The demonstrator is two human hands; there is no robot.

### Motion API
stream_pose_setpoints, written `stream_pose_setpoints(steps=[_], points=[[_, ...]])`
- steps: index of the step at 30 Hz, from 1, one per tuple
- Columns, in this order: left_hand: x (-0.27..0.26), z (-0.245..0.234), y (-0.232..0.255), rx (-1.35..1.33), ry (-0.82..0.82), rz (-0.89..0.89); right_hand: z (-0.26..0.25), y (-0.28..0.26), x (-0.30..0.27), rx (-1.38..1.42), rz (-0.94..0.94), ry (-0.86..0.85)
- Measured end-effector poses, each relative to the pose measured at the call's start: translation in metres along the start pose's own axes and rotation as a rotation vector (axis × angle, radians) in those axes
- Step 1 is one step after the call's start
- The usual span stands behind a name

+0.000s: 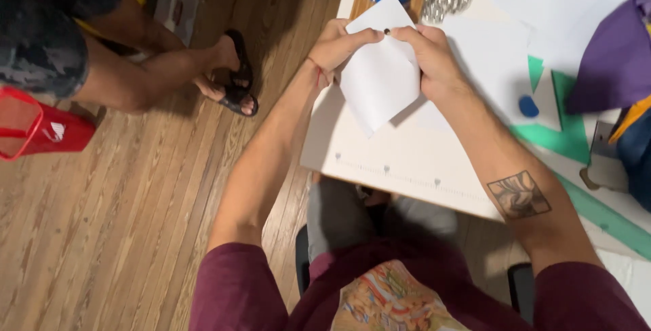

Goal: Marking measurements and punching holes in material using a ruler, pencil, and hand press

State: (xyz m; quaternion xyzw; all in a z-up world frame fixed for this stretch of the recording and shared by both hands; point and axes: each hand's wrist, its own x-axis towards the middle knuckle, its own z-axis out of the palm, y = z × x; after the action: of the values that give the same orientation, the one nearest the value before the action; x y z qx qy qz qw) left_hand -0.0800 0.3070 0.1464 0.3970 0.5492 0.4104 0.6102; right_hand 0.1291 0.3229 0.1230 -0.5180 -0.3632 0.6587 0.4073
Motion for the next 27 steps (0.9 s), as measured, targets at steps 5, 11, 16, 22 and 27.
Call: stream_pose_setpoints(steps=[5, 11, 16, 22, 27], points=[[0.07, -0.009, 0.013, 0.071, -0.009, -0.085, -0.003, -0.006, 0.056, -0.08, 0.025, 0.142], [0.111, -0.012, 0.048, 0.269, -0.006, -0.046, 0.0, -0.027, 0.087, -0.045, -0.134, 0.08], [0.115, -0.018, 0.057, 0.292, -0.097, -0.113, 0.002, -0.033, 0.104, -0.145, -0.054, 0.148], [0.153, -0.03, 0.012, 0.07, -0.056, 0.095, -0.012, -0.029, 0.118, -0.068, -0.119, 0.057], [0.147, -0.031, -0.007, 0.279, 0.032, 0.565, -0.006, -0.033, 0.103, -0.068, -0.071, 0.097]])
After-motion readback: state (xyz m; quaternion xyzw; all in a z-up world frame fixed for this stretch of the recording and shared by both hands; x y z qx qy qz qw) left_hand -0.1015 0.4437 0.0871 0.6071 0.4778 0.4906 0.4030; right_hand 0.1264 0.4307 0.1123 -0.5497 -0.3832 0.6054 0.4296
